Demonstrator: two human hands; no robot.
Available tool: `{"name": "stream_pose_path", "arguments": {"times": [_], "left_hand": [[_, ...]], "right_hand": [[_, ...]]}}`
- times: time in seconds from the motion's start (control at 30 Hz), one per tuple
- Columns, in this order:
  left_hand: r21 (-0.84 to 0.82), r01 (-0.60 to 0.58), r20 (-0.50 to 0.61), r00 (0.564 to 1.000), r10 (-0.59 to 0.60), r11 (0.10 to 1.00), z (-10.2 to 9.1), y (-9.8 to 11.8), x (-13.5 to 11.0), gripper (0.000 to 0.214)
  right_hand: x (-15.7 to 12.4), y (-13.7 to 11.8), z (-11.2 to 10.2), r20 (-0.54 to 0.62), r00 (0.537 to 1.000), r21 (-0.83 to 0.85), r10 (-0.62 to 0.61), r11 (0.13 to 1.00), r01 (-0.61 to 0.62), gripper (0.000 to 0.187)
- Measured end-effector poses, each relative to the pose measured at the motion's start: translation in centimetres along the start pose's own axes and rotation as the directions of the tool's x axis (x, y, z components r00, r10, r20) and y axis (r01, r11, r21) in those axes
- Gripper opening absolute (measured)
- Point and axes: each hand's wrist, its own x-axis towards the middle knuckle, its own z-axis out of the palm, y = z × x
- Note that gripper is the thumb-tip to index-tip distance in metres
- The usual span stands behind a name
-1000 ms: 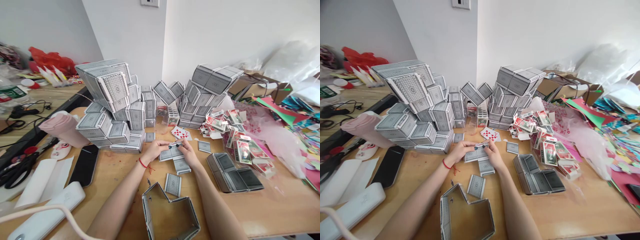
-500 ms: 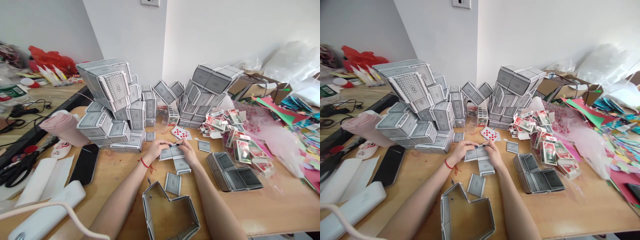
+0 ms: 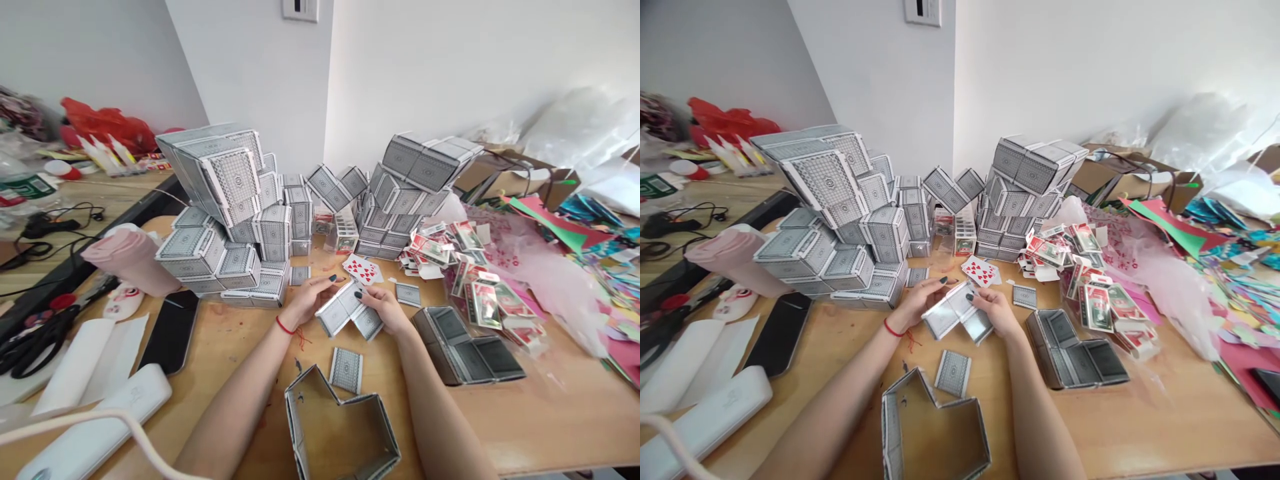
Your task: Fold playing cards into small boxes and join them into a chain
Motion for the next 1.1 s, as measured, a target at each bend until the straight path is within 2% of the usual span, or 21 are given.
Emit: {"name": "stream_pose_path", "arguments": {"times": [0.1,0.23,0.4,0.53,0.7,0.9,1.03,1.1], "left_hand": [[0.071,0.088,0.005,0.996,-0.089,0.994,-0.3,0.0,0.2,0.028],[0.042,0.226,0.052,0.972,-0.228,0.973,-0.5,0.0,0.2,0.024],[0.054,0.254,0.01,0.967,-0.255,0.966,-0.3,0.2,0.2,0.016],[0.235,0.201,-0.055,0.98,-0.193,0.951,-0.1,0.0,0.3,0.018],[0.441,0.078,-0.102,0.994,-0.036,0.894,0.3,-0.3,0.4,0.021],[0.551,-0.048,-0.067,0.993,0.101,0.833,0.9,-0.4,0.4,0.02],[0.582,-0.117,-0.05,0.983,0.179,0.805,0.9,-0.6,0.5,0.017],[0.577,-0.128,-0.024,0.985,0.174,0.807,0.6,-0.5,0.4,0.014]], "right_hand": [[0.1,0.3,0.5,0.007,1.0,-0.051,-0.026,0.998,0.026,0.028],[0.2,0.4,0.8,0.015,0.998,-0.089,-0.064,0.994,0.065,0.026],[0.0,0.3,0.8,0.021,0.998,-0.135,-0.063,0.989,0.065,0.026],[0.1,0.5,0.7,0.023,0.998,-0.143,-0.054,0.988,0.057,0.025],[0.2,0.7,0.4,0.034,0.999,-0.184,-0.039,0.982,0.045,0.025],[0.4,0.9,0.0,0.067,0.995,-0.286,-0.073,0.954,0.089,0.026],[0.6,1.0,0.3,0.04,0.992,-0.274,-0.116,0.954,0.123,0.023],[0.7,1.1,0.4,0.018,0.992,-0.258,-0.126,0.958,0.127,0.02]]}}
